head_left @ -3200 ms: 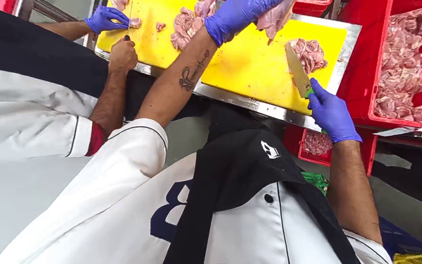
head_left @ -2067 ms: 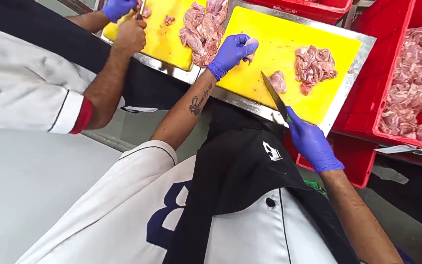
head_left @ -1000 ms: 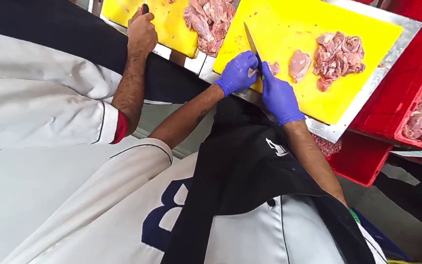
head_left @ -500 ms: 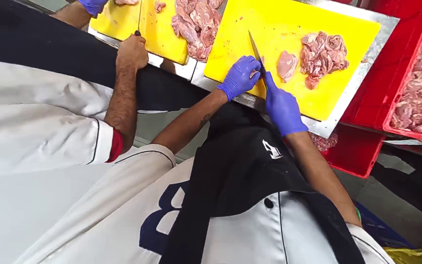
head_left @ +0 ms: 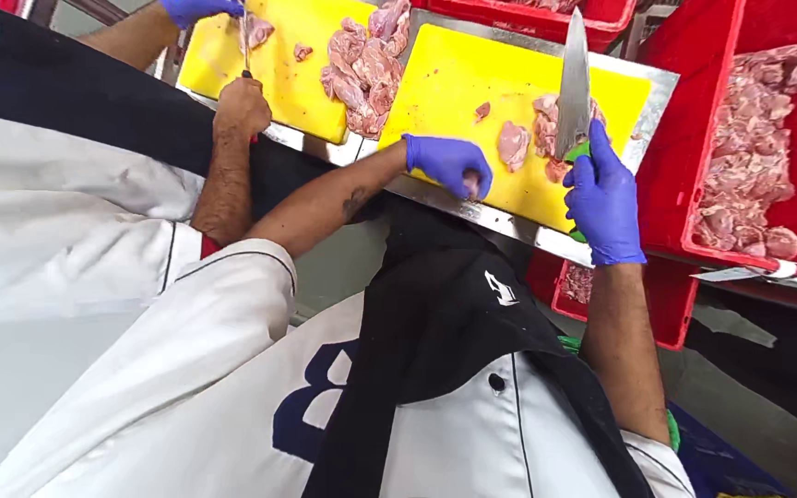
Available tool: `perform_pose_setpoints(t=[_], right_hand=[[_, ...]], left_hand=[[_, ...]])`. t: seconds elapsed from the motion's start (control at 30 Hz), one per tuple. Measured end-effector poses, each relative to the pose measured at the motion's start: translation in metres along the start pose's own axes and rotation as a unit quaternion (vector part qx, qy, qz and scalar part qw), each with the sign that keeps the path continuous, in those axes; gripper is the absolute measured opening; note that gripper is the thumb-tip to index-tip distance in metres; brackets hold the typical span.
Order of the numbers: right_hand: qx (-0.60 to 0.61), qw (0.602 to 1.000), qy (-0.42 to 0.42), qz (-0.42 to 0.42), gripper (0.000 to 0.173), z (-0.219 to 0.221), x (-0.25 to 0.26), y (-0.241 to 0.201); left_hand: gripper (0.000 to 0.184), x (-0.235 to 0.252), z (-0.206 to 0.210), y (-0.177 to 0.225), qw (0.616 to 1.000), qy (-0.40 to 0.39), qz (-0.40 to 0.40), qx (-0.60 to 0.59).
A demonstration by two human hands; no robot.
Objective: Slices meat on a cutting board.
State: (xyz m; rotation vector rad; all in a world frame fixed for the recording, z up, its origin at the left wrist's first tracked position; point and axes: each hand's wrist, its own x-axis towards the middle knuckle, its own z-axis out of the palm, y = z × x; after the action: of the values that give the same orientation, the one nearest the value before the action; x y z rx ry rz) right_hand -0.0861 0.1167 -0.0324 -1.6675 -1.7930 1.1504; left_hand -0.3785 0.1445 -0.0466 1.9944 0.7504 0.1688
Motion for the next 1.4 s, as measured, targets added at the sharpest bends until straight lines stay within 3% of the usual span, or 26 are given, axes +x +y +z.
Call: perform_pose_setpoints(t=[0.07, 0.1, 0.13, 0.17, 0.2, 0.27, 0.37, 0.47, 0.6, 0.77, 0.93, 1.17, 1.3, 1.4], right_hand=[[0.041, 0.999, 0.022, 0.011, 0.053, -0.005, -0.008, 0.012], [0.054, 0.998, 0.033, 0.015, 0.052, -0.007, -0.012, 0.017], [0.062, 0.997, 0.041, 0.021, 0.052, -0.008, -0.016, 0.020], [0.065, 0.996, 0.048, 0.029, 0.053, -0.009, -0.020, 0.022], [0.067, 0.996, 0.052, 0.034, 0.053, -0.011, -0.024, 0.024], [0.077, 0.995, 0.051, 0.042, 0.053, -0.011, -0.033, 0.028], [0.094, 0.993, 0.047, 0.046, 0.053, -0.005, -0.041, 0.034], [0.099, 0.993, 0.037, 0.048, 0.052, 0.003, -0.046, 0.043], [0.100, 0.993, 0.023, 0.052, 0.052, 0.013, -0.054, 0.049], [0.035, 0.998, -0.040, 0.020, 0.050, 0.026, -0.077, 0.047], [-0.040, 0.991, -0.122, -0.037, 0.049, 0.058, -0.085, 0.037], [-0.094, 0.983, -0.145, -0.069, 0.050, 0.071, -0.085, 0.037], [-0.068, 0.982, -0.170, -0.053, 0.050, 0.078, -0.091, 0.037], [-0.042, 0.982, -0.182, -0.030, 0.051, 0.092, -0.066, 0.026]], left_hand=[[0.039, 0.022, -0.044, -0.007, 0.964, 0.256, -0.033, -0.062], [0.043, 0.041, -0.064, -0.017, 0.921, 0.379, -0.083, -0.045], [0.042, 0.059, -0.078, -0.026, 0.883, 0.451, -0.126, -0.018], [0.039, 0.073, -0.081, -0.029, 0.881, 0.450, -0.142, 0.020], [0.037, 0.082, -0.074, -0.027, 0.912, 0.383, -0.130, 0.064], [0.036, 0.093, -0.045, -0.023, 0.969, 0.171, -0.058, 0.166], [0.035, 0.104, -0.025, -0.020, 0.944, -0.021, 0.029, 0.327], [0.020, 0.100, -0.028, -0.016, 0.932, -0.075, 0.012, 0.353], [0.016, 0.068, -0.026, -0.027, 0.941, -0.046, -0.022, 0.335], [0.019, 0.006, -0.005, -0.040, 0.955, -0.001, -0.005, 0.295], [0.023, -0.037, 0.025, -0.063, 0.960, 0.188, 0.005, 0.206], [0.018, -0.042, 0.066, -0.067, 0.888, 0.448, -0.032, 0.093], [0.015, -0.040, 0.081, -0.060, 0.889, 0.451, -0.046, 0.069], [0.014, -0.037, 0.081, -0.064, 0.884, 0.454, -0.058, 0.096]])
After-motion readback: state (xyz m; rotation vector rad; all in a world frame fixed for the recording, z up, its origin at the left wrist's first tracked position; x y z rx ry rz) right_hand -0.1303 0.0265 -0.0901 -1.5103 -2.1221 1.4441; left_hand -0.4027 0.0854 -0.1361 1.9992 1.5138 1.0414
